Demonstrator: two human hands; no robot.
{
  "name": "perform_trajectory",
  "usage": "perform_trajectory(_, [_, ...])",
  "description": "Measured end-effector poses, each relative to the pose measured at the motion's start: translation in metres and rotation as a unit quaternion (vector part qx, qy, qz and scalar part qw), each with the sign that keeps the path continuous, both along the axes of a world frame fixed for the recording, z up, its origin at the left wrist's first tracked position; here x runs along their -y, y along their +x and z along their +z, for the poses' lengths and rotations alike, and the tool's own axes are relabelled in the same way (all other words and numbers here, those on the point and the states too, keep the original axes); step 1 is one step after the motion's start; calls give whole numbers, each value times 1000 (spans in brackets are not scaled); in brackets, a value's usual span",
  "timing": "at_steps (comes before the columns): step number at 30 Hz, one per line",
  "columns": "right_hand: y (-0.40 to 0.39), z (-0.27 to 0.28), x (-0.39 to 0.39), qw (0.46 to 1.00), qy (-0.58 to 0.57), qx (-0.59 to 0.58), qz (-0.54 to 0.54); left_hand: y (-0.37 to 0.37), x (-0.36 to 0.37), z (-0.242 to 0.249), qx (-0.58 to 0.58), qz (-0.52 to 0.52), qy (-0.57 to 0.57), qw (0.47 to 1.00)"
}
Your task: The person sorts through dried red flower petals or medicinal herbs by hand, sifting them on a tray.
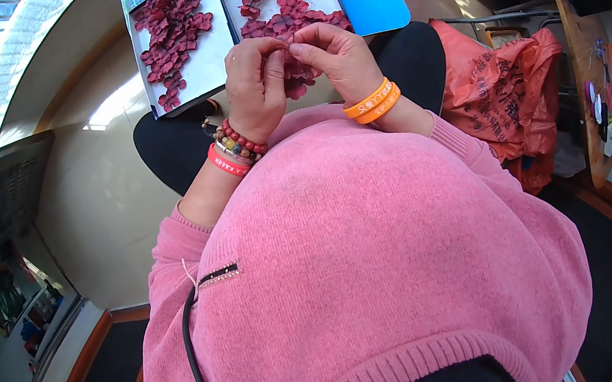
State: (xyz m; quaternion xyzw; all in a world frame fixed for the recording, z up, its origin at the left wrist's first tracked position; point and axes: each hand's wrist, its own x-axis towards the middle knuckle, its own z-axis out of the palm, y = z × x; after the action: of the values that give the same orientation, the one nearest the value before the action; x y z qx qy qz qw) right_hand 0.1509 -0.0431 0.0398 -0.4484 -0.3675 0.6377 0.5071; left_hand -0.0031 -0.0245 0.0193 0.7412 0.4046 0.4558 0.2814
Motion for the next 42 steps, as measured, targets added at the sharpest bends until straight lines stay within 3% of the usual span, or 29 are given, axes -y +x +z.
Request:
perform_trajectory(3, [1, 0, 0, 1000, -4, 1, -14, 3, 6, 6, 214, -25, -237, 947])
perform_trajectory(4, [1, -3, 0, 1000, 1, 11, -11, 6, 2, 9, 273, -31, -238, 932])
perform_trajectory(7, [1, -7, 0, 1000, -2, 23, 1, -7, -12, 7, 211, -87, -305, 924])
perform_trajectory(8, [0, -8, 0, 1000, -5, 22, 6, -15, -14, 8, 179, -131, -377, 899])
perform_trajectory(11, [1, -12, 0, 997, -35, 69, 22, -16, -13, 5, 84, -135, -294, 943])
perform_trajectory(16, [3, -28, -4, 997, -56, 55, 25, -8, -6, -6, 52, -120, -263, 956])
perform_trajectory(22, [7, -28, -6, 993, -55, 92, 40, -7, -7, -20, 157, -140, -367, 906])
perform_trajectory(26, [8, -23, -3, 990, -83, 114, 19, -3, -8, -27, 211, -138, -373, 893])
perform_trajectory(31, [8, -34, -5, 998, 15, 61, -24, 2, -11, -28, 296, -123, -478, 818])
perform_trajectory(34, [15, -49, -6, 993, 40, 109, -5, -1, -23, -35, 248, -61, -524, 813])
perform_trajectory(37, [27, -55, -6, 988, -20, 148, 33, 1, -46, -68, -30, -9, -326, 945])
perform_trajectory(41, [45, -62, -7, 970, -6, 237, 54, 14, -73, -89, -245, 16, -166, 955])
perform_trajectory(42, [48, -61, -7, 971, -15, 236, 47, 21, -75, -88, -236, 21, -201, 950])
